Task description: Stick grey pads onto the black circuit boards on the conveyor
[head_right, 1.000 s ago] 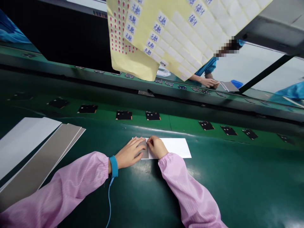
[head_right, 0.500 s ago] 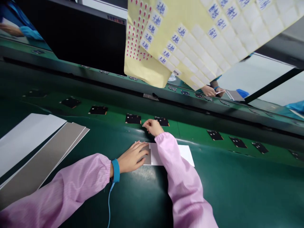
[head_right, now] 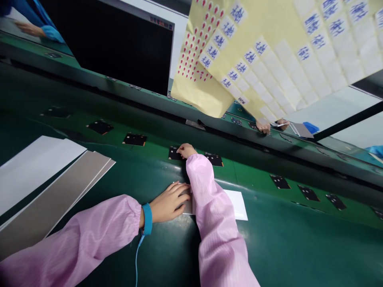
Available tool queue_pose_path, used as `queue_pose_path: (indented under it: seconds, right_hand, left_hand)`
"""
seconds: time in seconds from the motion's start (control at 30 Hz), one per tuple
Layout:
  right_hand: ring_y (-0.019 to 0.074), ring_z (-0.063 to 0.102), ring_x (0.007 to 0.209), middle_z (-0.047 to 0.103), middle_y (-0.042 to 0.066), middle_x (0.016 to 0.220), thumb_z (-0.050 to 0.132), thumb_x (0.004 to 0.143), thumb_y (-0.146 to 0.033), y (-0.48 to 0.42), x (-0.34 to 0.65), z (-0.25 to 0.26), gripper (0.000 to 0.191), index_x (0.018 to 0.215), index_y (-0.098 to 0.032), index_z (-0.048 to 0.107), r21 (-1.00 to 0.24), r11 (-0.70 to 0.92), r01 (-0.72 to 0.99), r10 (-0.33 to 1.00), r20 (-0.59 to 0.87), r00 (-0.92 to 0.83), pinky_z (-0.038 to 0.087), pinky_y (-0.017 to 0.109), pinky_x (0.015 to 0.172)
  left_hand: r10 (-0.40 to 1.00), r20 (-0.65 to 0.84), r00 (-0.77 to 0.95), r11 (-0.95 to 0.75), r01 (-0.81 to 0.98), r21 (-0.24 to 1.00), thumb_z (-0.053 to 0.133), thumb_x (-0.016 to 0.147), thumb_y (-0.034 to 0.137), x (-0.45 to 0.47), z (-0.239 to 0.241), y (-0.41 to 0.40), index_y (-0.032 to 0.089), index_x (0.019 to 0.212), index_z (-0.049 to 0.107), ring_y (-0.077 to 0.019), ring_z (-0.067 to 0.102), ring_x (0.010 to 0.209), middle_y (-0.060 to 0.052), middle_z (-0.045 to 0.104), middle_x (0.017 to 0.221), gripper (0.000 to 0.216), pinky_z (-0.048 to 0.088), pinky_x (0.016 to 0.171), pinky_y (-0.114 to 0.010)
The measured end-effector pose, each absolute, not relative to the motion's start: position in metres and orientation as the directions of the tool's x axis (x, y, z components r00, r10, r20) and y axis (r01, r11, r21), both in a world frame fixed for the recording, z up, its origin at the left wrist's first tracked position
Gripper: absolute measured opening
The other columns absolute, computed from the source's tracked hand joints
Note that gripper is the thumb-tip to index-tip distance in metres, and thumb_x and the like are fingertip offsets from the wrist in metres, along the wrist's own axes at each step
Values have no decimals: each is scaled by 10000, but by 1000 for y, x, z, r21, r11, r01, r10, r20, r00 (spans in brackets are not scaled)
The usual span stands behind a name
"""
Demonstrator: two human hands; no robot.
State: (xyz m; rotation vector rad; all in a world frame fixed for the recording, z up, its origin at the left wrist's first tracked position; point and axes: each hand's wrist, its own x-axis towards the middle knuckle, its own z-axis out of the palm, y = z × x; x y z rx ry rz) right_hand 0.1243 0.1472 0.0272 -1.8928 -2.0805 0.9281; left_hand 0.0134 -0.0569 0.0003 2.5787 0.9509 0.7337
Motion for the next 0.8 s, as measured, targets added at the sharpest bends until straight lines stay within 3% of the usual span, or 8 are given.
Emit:
queue_pose_path:
  seconds: [0.13,0.23,0.4,0.47,0.6,0.8]
  right_hand:
    - [73,497,443,569,-13,582,607,775,-179,145,128,25,52,733,-150,612,-527,-2,850,962,-234,-142,413,192,486]
    - [101,548,579,598,8,677,611,757,-163,136,133,20,46,800,-152,621,-517,39,855,990,-96,-104,450,218,607]
    - [152,577,809,608,76,897,452,764,-32,106,148,8,305,956,-139,663,-402,347,847,934,230,-273,461,271,810]
    - [177,561,898,588,108,965,401,770,-9,95,151,5,373,993,-129,675,-302,418,857,903,242,-355,445,281,861]
    - [215,520,965,564,138,988,382,795,-23,86,149,7,374,1007,-112,677,-156,397,905,913,173,-371,428,294,877]
    - [216,492,1022,532,137,1093,464,786,-77,82,168,14,399,1160,-96,602,-259,396,881,918,136,-372,386,322,963]
  left_hand:
    - [670,356,651,-735,518,437,497,844,224,13,1,-57,182,1062,534,-246,336,1275,-98,420,1333,224,215,1114,-440]
    - [669,358,652,-736,515,439,499,844,220,13,2,-57,184,1062,536,-244,339,1271,-99,435,1315,225,219,1113,-440]
    - [667,362,651,-737,507,446,498,844,213,14,3,-57,191,1064,539,-231,358,1248,-93,467,1258,225,225,1110,-435]
    - [665,364,652,-739,504,447,501,841,208,15,4,-57,189,1057,541,-227,373,1230,-90,489,1210,221,226,1110,-431]
    - [668,360,651,-734,500,459,493,846,218,15,4,-57,201,1063,545,-235,384,1222,-84,497,1188,223,246,1099,-452]
    - [662,352,661,-740,504,445,463,860,207,14,4,-58,206,1080,535,-231,348,1274,-82,443,1314,231,242,1107,-458]
